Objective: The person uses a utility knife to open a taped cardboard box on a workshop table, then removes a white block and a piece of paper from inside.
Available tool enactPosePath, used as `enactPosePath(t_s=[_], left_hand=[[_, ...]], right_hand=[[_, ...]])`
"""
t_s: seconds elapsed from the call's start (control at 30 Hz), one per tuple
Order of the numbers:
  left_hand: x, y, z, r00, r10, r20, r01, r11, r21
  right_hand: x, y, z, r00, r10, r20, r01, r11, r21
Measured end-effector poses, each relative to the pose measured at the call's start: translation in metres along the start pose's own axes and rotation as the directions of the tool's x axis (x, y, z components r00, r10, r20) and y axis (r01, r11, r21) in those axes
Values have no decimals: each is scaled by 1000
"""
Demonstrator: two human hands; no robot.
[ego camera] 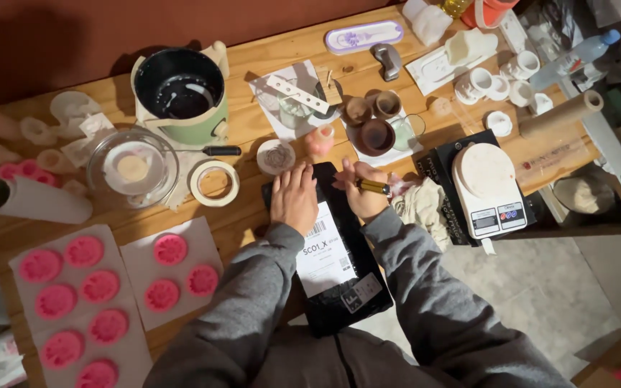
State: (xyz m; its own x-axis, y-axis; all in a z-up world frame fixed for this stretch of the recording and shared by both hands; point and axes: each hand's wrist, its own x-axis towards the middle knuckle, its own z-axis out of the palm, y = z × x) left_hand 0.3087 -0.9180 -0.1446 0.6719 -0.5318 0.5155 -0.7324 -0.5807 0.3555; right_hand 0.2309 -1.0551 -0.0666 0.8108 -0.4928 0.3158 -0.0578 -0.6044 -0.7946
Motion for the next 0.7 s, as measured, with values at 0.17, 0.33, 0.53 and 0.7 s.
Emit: enactPosePath(t_s=[0.17, 0.33, 0.53, 0.7], left_hand=[[1, 2, 2, 998, 3, -66, -1, 1000, 21], [1, 0, 3, 993, 17, -114, -16, 1000, 14], [3, -1, 1, 989, 40, -142, -35, 999, 41], [3, -1, -1, 985, 60, -161, -53, 998, 45]], right_hand=[[-26, -1, -14, 998, -59, -19, 56, 991, -122], [-58, -12, -27, 998, 56, -37, -60, 992, -109], [-99, -21, -54, 998, 50, -32, -53, 994, -99], [-130, -20, -67, 997, 54, -54, -59, 994, -91]])
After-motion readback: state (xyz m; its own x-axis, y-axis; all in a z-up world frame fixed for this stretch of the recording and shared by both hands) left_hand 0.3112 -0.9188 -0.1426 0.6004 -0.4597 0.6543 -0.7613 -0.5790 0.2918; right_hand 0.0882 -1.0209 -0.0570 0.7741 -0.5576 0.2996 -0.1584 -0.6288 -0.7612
